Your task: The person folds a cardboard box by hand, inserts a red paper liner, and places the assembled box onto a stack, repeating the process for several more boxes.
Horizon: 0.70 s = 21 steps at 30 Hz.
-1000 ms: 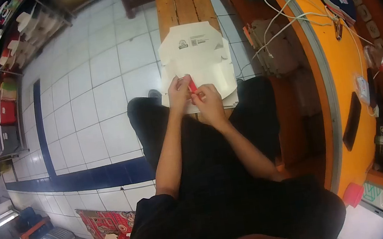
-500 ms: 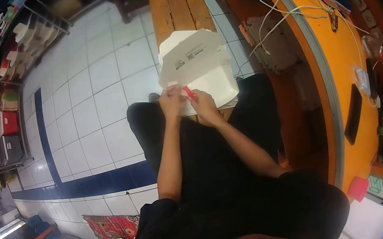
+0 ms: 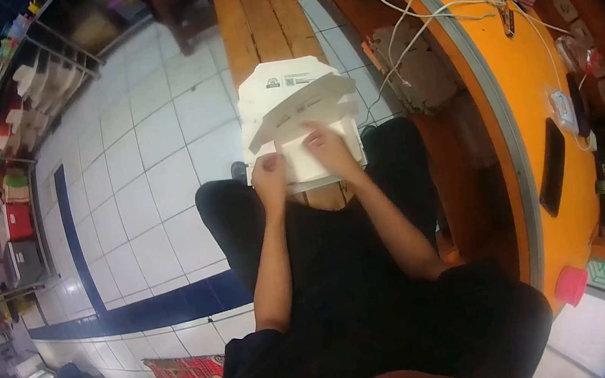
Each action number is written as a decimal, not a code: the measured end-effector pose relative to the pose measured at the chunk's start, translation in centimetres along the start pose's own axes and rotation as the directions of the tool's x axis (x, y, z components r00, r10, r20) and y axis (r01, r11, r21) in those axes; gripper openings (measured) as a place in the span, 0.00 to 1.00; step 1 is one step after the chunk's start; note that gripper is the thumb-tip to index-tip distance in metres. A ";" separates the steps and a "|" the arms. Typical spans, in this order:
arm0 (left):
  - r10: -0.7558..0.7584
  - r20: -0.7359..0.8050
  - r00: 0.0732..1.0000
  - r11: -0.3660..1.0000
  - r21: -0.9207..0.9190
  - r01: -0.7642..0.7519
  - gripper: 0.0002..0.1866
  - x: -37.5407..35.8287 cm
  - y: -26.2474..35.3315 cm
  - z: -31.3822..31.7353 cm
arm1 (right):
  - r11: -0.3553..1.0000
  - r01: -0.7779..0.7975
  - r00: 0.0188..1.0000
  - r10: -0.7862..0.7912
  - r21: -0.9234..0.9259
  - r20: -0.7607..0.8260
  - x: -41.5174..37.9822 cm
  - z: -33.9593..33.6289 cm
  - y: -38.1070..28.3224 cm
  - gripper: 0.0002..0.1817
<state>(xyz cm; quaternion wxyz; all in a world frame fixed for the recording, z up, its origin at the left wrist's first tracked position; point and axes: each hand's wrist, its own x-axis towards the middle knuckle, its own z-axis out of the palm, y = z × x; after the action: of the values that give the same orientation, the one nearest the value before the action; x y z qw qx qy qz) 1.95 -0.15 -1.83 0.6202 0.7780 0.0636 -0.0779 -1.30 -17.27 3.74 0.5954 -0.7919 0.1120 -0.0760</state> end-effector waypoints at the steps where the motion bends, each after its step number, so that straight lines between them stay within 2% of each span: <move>1: 0.088 -0.070 0.994 0.994 0.072 -0.083 0.13 -0.7 1.3 -0.2 | 0.967 -0.106 0.979 0.061 -0.230 -0.195 0.4 -2.5 -0.2 0.23; 2: 0.177 -0.132 0.975 0.977 0.146 -0.157 0.12 -1.3 2.3 -0.1 | 0.962 -0.112 0.917 0.003 -0.250 -0.399 1.5 -4.2 1.2 0.22; 3: 0.182 -0.134 0.974 0.975 0.151 -0.161 0.13 -1.0 2.0 0.1 | 0.908 -0.138 0.858 -0.089 -0.395 -0.505 2.1 -6.2 1.3 0.19; 5: 0.183 -0.108 0.977 0.968 0.192 -0.160 0.13 -1.2 2.7 0.2 | 0.805 -0.100 0.822 -0.264 -0.585 -0.505 4.5 -8.0 7.4 0.16; 6: 0.221 -0.098 0.970 0.953 0.234 -0.193 0.12 -1.4 3.1 0.5 | 0.807 -0.111 0.812 -0.263 -0.581 -0.521 4.4 -8.7 7.5 0.16; 7: 0.238 -0.082 0.968 0.947 0.239 -0.213 0.12 -1.4 3.4 0.7 | 0.924 -0.091 0.904 -0.080 -0.372 -0.420 4.5 -9.0 7.6 0.16; 8: 0.504 -0.082 0.860 0.778 0.476 -0.410 0.12 -1.2 3.4 0.7 | 0.985 -0.105 0.963 0.066 -0.137 -0.261 4.8 -9.1 7.5 0.18; 9: 0.724 -0.013 0.689 0.515 0.675 -0.528 0.11 -1.2 4.5 0.8 | 0.987 -0.101 0.958 0.064 -0.123 -0.279 4.7 -9.0 6.3 0.18; 10: 0.763 0.122 0.635 0.329 0.772 -0.543 0.10 -1.7 5.3 0.8 | 0.985 -0.118 0.953 0.078 -0.124 -0.293 4.1 -8.8 5.3 0.18; 11: 0.761 0.146 0.632 0.312 0.772 -0.554 0.10 -1.8 5.6 1.7 | 0.982 -0.141 0.947 0.098 -0.123 -0.305 3.4 -8.6 4.8 0.18; 12: 0.688 0.200 0.697 0.457 0.627 -0.631 0.13 -1.9 5.8 3.1 | 0.981 -0.070 0.954 0.013 -0.180 -0.299 3.3 -8.4 5.3 0.17; 13: 0.604 0.271 0.749 0.599 0.465 -0.651 0.16 -2.4 5.9 4.5 | 0.983 -0.088 0.951 0.036 -0.159 -0.308 2.9 -8.1 5.8 0.17; 14: 0.389 0.326 0.862 0.752 0.429 -0.501 0.17 -3.4 7.2 6.0 | 0.980 -0.088 0.966 0.039 -0.180 -0.257 2.5 -8.0 5.1 0.17; 15: 0.159 0.377 0.912 0.859 0.402 -0.316 0.18 -4.0 8.7 7.4 | 0.976 -0.076 0.978 0.032 -0.206 -0.206 2.6 -8.1 4.6 0.17; 17: 0.200 0.372 0.906 0.835 0.419 -0.356 0.19 -2.2 5.2 9.4 | 0.986 -0.058 0.974 0.021 -0.159 -0.226 2.4 -7.7 4.6 0.17; 19: 0.239 0.376 0.896 0.812 0.428 -0.396 0.21 -1.4 4.0 10.6 | 0.986 -0.142 0.980 0.127 -0.090 -0.153 2.5 -7.2 6.9 0.16; 20: 0.164 0.360 0.919 0.878 0.372 -0.302 0.20 -1.0 4.0 10.3 | 0.977 -0.212 0.969 0.211 0.006 -0.129 2.0 -7.5 5.6 0.15; 21: 0.079 0.347 0.934 0.928 0.318 -0.197 0.19 -0.8 3.4 10.1 | 0.975 -0.221 0.966 0.221 0.017 -0.137 1.9 -7.5 5.5 0.15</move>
<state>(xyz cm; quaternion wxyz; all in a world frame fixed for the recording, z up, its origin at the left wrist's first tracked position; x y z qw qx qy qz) 1.37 -10.74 -0.61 0.4788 0.8537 -0.1109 -0.1719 -1.86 -26.16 0.55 0.5914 -0.7670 0.2406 -0.0636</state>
